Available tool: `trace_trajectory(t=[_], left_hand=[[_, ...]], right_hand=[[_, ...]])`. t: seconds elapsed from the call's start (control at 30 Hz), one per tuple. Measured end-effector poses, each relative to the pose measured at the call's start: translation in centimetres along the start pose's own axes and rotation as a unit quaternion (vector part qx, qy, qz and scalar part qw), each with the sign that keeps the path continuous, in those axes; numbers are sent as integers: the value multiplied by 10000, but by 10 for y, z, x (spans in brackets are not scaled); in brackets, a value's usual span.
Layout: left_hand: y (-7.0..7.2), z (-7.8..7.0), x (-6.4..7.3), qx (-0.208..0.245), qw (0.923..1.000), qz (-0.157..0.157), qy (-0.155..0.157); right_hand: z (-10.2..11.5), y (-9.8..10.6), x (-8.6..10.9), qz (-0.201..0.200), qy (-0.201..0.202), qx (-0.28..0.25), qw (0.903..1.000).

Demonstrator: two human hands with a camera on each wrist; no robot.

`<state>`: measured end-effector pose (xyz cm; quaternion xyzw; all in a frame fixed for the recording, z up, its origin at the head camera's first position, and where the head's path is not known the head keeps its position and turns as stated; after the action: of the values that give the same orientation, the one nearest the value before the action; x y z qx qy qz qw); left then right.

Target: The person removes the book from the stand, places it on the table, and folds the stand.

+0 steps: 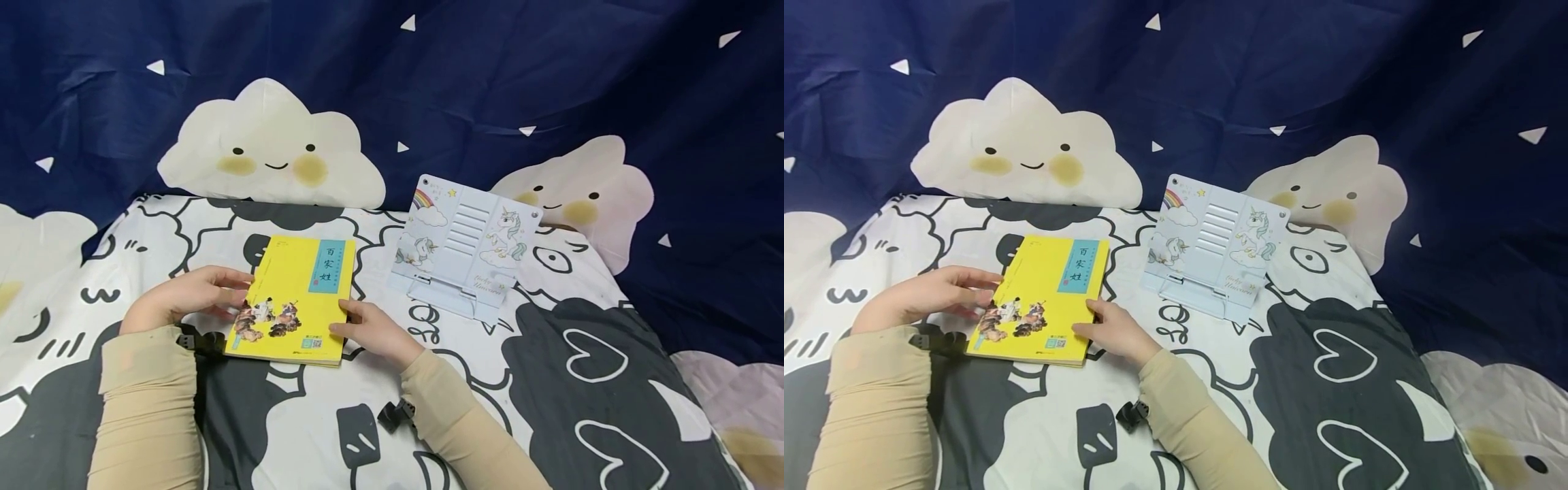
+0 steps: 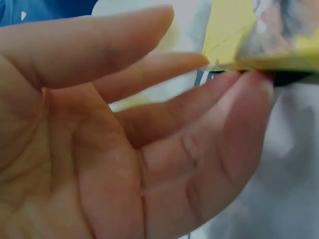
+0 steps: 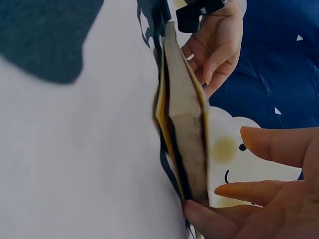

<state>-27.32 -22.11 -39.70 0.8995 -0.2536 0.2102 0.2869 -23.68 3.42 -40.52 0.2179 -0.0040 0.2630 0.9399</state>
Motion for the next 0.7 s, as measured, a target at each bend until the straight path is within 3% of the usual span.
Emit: trace_trajectory(t=[0.23,0.43,0.7], left_hand=[[2,-20,4,-902,9926,-780,236],[-5,-47,7,-1004,9876,-1204,11],[-28,-83,5,-1044,9817,-1516,-484]], right_hand=[[0,11,1,-338,-15,15,9994],[5,20,2,-557,134,-264,9980],[14,41,11,-1189,462,-686,9895]])
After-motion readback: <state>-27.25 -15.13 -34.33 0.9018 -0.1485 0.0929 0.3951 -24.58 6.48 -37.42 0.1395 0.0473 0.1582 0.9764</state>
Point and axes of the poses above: each hand's wrist, its own x-axis away from the middle knuckle, its own y-axis out of the back of the hand, z = x × y, the point moved 7 cm from there along -x, towards the middle knuckle, and after that the axes turned 10 degrees about y, right-handed, at the moved point
